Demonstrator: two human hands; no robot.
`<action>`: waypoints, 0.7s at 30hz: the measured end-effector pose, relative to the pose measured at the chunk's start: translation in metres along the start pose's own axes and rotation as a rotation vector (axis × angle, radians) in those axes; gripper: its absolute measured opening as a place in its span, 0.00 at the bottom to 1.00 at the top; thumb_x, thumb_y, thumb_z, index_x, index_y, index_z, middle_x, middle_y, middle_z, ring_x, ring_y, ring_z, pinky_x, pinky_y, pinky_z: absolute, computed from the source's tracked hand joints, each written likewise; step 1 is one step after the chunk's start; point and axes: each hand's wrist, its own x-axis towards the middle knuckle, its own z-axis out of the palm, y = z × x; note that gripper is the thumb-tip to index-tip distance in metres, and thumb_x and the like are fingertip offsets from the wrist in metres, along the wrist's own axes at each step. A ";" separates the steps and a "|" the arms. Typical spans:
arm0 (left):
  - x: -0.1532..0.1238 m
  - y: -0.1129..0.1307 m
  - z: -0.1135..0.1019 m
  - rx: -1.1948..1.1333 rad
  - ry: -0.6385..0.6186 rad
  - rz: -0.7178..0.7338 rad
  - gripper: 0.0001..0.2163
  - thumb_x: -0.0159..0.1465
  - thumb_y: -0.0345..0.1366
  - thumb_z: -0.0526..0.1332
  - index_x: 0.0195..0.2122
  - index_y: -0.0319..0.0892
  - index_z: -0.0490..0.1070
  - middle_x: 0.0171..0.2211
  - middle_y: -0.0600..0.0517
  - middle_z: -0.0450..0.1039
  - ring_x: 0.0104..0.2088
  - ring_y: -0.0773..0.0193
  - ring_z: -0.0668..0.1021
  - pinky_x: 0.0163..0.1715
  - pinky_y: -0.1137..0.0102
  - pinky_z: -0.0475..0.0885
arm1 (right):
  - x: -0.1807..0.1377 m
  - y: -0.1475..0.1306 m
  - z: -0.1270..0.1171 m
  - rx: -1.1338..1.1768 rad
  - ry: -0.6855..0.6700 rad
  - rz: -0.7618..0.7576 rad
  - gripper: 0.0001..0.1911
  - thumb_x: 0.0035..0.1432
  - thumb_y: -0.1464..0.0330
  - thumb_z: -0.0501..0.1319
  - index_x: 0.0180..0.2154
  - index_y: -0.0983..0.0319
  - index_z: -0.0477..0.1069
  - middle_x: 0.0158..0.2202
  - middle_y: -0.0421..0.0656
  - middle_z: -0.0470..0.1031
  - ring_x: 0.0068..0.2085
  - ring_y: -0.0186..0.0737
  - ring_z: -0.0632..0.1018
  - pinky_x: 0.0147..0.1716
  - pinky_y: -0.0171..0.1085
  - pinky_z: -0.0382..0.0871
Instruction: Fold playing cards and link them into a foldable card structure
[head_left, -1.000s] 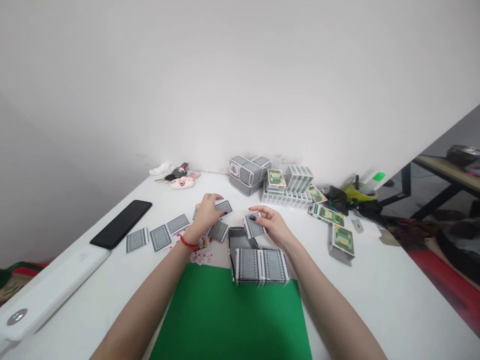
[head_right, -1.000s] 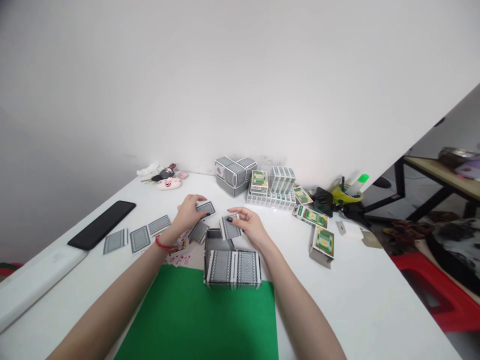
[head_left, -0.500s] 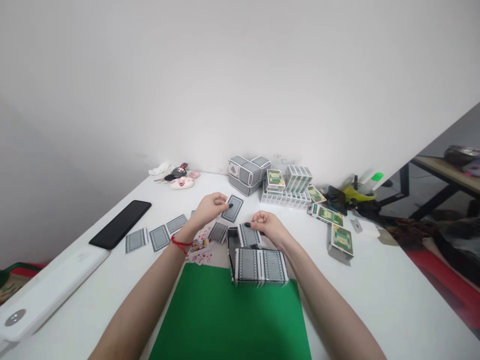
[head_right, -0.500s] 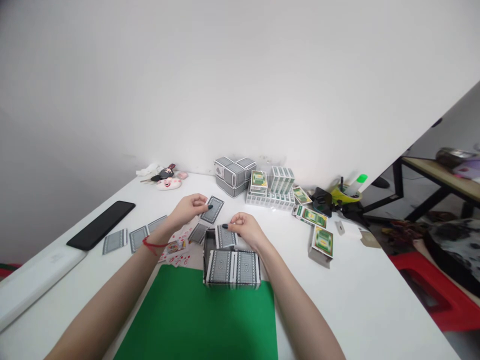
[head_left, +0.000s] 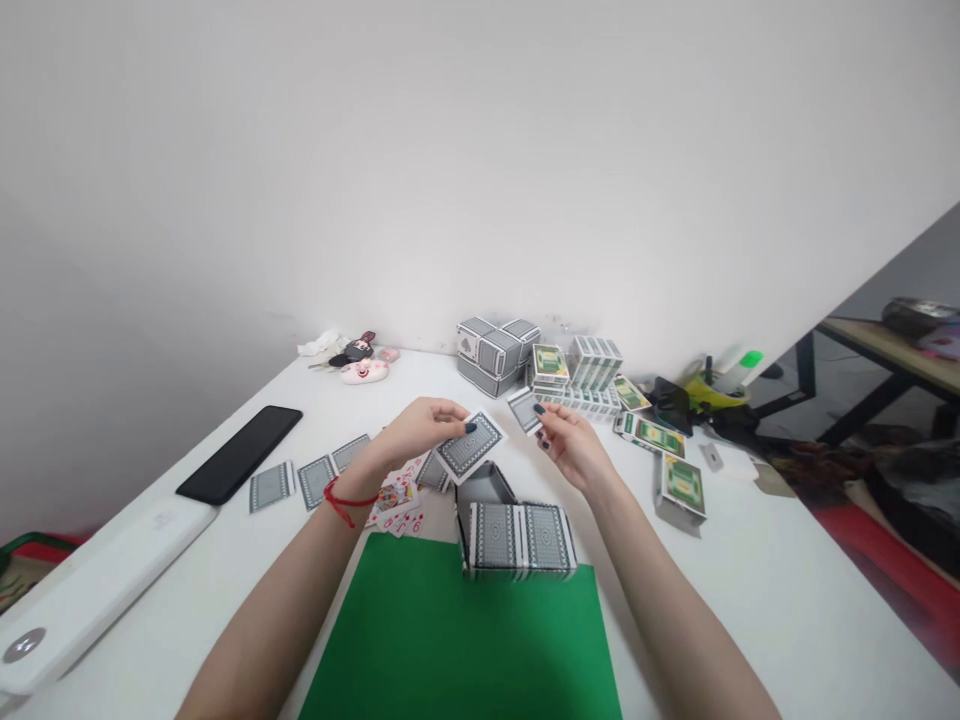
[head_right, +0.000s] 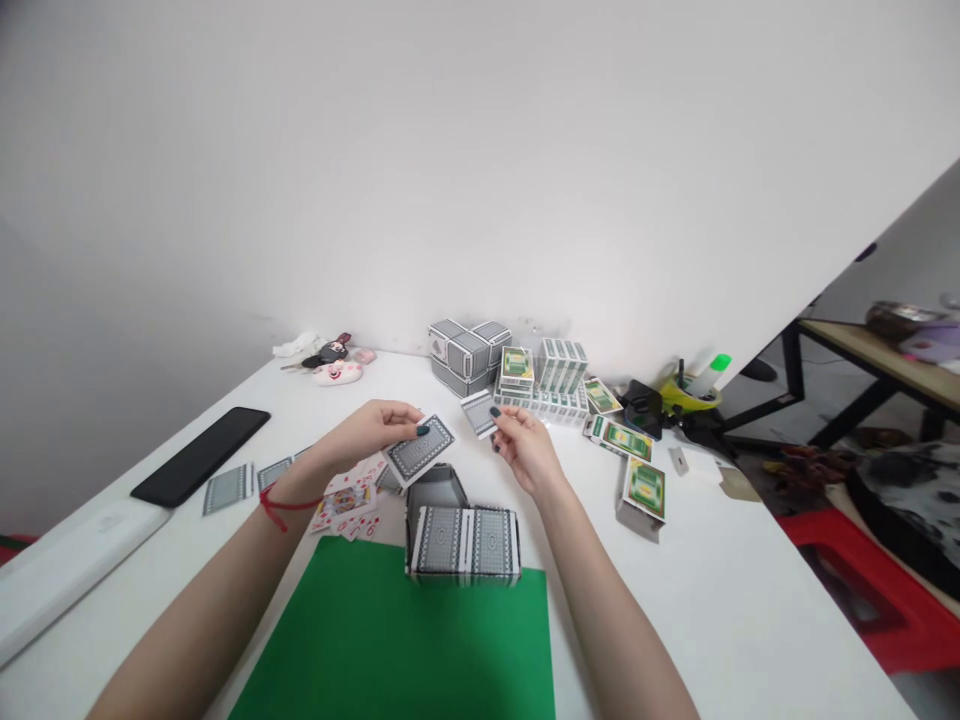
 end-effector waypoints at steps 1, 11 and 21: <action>-0.002 0.002 0.002 0.009 -0.001 0.010 0.10 0.50 0.35 0.62 0.32 0.39 0.74 0.28 0.52 0.75 0.27 0.68 0.73 0.22 0.77 0.65 | 0.001 -0.002 -0.001 0.025 0.024 -0.008 0.16 0.39 0.67 0.68 0.33 0.62 0.70 0.20 0.34 0.69 0.18 0.25 0.67 0.18 0.27 0.63; 0.002 -0.002 0.011 -0.135 0.040 0.006 0.12 0.48 0.39 0.65 0.31 0.36 0.75 0.30 0.49 0.77 0.30 0.64 0.75 0.29 0.72 0.69 | -0.006 -0.001 0.007 0.012 -0.045 0.004 0.21 0.39 0.68 0.68 0.39 0.64 0.71 0.16 0.34 0.69 0.17 0.26 0.68 0.17 0.27 0.63; 0.001 0.001 0.012 -0.172 0.050 -0.022 0.11 0.46 0.38 0.66 0.28 0.36 0.76 0.27 0.50 0.76 0.27 0.66 0.74 0.27 0.73 0.66 | -0.009 -0.002 0.011 -0.025 -0.068 -0.066 0.21 0.40 0.68 0.68 0.39 0.65 0.71 0.15 0.34 0.69 0.15 0.27 0.67 0.16 0.28 0.62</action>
